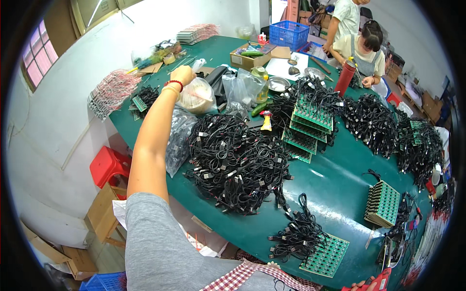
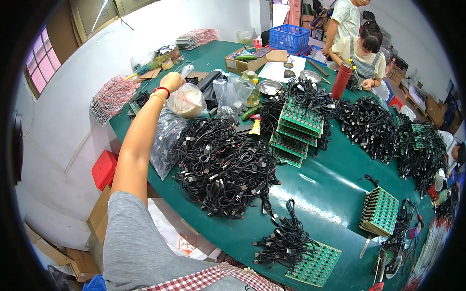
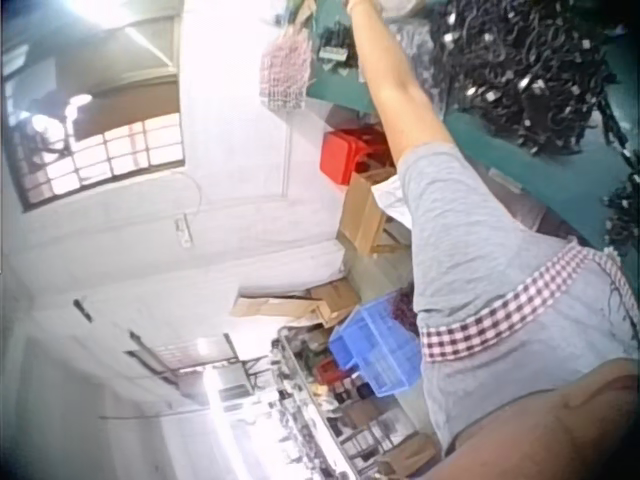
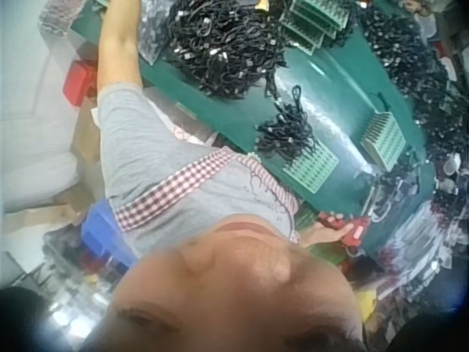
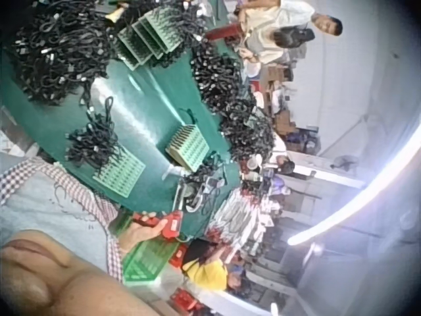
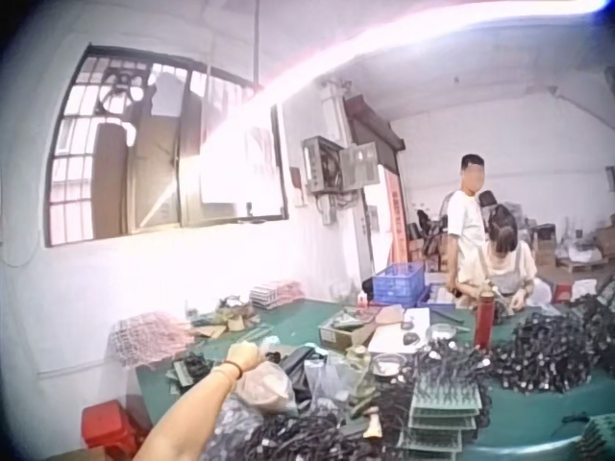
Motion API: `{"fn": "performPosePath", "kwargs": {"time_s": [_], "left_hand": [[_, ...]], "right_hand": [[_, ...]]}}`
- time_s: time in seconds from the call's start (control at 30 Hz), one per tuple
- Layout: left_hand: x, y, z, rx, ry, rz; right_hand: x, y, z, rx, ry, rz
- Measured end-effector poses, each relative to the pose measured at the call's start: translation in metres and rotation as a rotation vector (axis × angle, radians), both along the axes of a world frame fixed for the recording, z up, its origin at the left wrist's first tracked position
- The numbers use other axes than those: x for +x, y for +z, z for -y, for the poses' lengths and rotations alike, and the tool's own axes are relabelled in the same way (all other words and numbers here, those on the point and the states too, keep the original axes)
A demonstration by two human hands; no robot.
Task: The person solders cables onto a circuit board using a soldering iron while aligning the wires by hand. The person receives a plastic bag from another person, sets it on the table, and solders cables to the circuit board.
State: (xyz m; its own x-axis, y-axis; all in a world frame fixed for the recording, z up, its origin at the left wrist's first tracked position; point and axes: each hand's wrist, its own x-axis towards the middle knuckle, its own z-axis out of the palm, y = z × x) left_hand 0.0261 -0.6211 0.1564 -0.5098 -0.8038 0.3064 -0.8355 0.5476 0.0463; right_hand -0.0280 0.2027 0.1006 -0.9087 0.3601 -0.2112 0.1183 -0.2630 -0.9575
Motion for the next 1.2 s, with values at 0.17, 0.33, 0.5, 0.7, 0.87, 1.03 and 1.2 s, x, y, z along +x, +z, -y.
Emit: {"fn": "performPosePath", "kwargs": {"time_s": [0.17, 0.33, 0.5, 0.7, 0.87, 1.03, 1.2], "left_hand": [[0.007, -0.017, 0.006, 0.095, -0.040, 0.073], [-0.012, -0.029, 0.000, 0.039, -0.047, 0.046], [-0.031, -0.037, -0.004, -0.032, -0.040, 0.084], [-0.005, -0.049, 0.020, 0.132, -0.235, -0.119], [-0.002, -0.064, 0.006, 0.222, -0.314, -0.106], [-0.001, -0.074, 0.001, 0.052, -0.173, 0.084], [0.012, -0.058, 0.008, -0.075, -0.142, 0.217]], "right_hand": [[-0.004, -0.001, 0.006, 0.017, -0.011, -0.011], [-0.002, 0.001, 0.010, 0.042, 0.014, 0.001], [-0.003, -0.011, -0.005, -0.006, -0.010, 0.033], [0.005, -0.007, 0.000, -0.007, -0.020, 0.038], [0.006, -0.005, 0.003, -0.040, -0.054, 0.044], [0.004, 0.000, 0.009, -0.032, -0.021, -0.024], [0.010, -0.009, 0.000, -0.051, -0.082, -0.030]]}}
